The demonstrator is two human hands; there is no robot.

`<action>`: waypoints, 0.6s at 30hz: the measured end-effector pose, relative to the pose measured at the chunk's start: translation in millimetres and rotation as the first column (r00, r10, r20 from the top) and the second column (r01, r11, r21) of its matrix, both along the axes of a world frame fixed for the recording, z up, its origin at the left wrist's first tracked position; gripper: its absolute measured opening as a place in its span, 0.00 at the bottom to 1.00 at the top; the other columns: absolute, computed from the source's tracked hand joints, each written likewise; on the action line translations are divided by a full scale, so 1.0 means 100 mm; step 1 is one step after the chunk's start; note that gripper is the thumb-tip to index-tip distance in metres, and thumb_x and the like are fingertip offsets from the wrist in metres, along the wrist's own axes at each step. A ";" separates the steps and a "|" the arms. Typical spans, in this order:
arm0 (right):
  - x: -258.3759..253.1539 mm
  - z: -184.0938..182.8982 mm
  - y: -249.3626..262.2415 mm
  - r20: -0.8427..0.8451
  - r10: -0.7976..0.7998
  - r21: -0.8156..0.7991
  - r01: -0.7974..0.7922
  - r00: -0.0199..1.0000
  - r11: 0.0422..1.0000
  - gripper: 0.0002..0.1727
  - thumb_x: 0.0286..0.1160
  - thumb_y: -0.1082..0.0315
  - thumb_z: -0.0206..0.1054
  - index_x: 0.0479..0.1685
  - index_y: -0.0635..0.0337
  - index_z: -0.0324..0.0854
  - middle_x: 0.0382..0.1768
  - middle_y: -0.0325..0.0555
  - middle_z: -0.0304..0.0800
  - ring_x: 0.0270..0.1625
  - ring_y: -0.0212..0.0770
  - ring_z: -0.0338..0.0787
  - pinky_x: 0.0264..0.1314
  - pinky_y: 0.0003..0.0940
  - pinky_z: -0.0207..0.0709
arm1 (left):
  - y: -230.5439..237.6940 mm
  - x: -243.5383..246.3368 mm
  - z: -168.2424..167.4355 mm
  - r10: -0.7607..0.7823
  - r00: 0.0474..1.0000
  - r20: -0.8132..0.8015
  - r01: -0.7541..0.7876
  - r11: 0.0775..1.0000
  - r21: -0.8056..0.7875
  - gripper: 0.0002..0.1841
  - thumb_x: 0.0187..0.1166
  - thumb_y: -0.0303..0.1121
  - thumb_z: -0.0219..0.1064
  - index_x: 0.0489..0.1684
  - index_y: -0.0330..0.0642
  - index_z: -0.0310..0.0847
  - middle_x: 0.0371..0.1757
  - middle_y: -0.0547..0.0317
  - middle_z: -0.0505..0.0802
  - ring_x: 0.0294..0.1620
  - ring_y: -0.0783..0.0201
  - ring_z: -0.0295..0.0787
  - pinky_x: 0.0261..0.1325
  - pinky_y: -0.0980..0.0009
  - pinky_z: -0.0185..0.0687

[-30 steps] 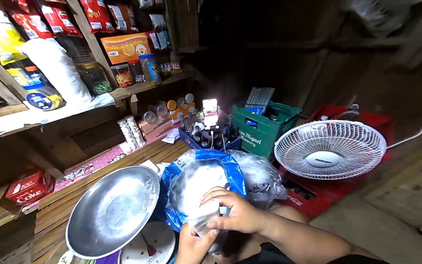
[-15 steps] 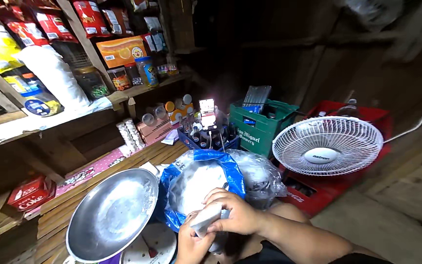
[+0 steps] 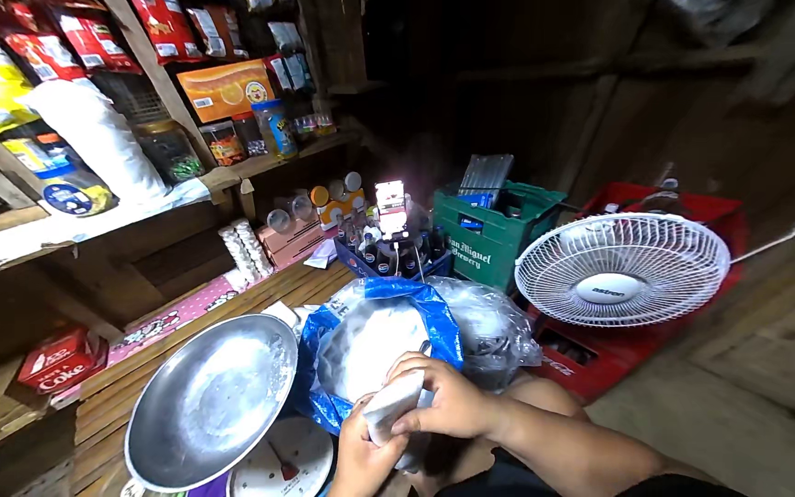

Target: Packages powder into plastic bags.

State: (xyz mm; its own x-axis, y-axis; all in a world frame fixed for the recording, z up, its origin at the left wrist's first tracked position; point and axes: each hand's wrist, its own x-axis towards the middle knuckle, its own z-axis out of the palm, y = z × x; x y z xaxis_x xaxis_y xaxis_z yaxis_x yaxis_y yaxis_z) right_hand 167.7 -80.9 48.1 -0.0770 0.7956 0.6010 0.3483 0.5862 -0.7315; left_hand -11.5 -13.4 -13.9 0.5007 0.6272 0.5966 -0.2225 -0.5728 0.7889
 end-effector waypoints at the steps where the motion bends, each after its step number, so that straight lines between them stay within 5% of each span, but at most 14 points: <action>1: 0.01 -0.02 0.01 0.015 -0.007 0.045 0.007 1.000 0.999 0.23 0.63 0.51 0.82 0.41 0.65 0.92 0.47 0.46 0.95 0.61 0.35 0.87 0.73 0.32 0.74 | 0.01 0.01 -0.01 0.005 1.000 -0.001 -0.005 1.000 0.021 0.17 0.61 0.34 0.82 0.47 0.39 0.90 0.47 0.65 0.97 0.54 0.76 0.93 0.65 0.72 0.88; 4: 0.04 -0.04 0.03 0.042 -0.005 0.122 0.000 0.999 0.993 0.19 0.62 0.54 0.83 0.41 0.62 0.93 0.45 0.44 0.96 0.59 0.36 0.89 0.73 0.35 0.75 | 0.04 0.02 -0.06 0.010 1.000 0.001 -0.010 0.998 0.067 0.19 0.60 0.33 0.84 0.49 0.40 0.90 0.49 0.63 0.97 0.56 0.72 0.93 0.67 0.69 0.88; 10: 0.04 -0.02 0.02 -0.003 0.038 -0.024 -0.038 0.999 0.999 0.25 0.65 0.52 0.81 0.48 0.66 0.91 0.52 0.47 0.94 0.66 0.35 0.84 0.75 0.30 0.73 | 0.02 0.02 -0.04 0.048 0.999 0.003 -0.048 0.998 0.039 0.18 0.60 0.33 0.82 0.48 0.37 0.89 0.48 0.63 0.97 0.55 0.76 0.92 0.66 0.73 0.87; 18: 0.03 -0.06 0.03 0.002 -0.050 0.059 0.050 0.999 0.997 0.20 0.59 0.56 0.84 0.37 0.65 0.92 0.44 0.45 0.95 0.59 0.35 0.88 0.72 0.32 0.75 | 0.02 0.02 -0.03 -0.018 1.000 0.002 0.018 0.999 -0.031 0.21 0.60 0.29 0.82 0.53 0.36 0.88 0.50 0.62 0.97 0.56 0.73 0.93 0.66 0.70 0.89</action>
State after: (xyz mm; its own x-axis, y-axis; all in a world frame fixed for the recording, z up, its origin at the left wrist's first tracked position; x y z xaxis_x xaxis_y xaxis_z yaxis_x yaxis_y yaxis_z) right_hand 171.2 -78.1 42.5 -0.0400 0.7620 0.6464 0.3803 0.6098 -0.6953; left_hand -9.0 -11.6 -16.5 0.5110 0.6366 0.5776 -0.2336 -0.5438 0.8060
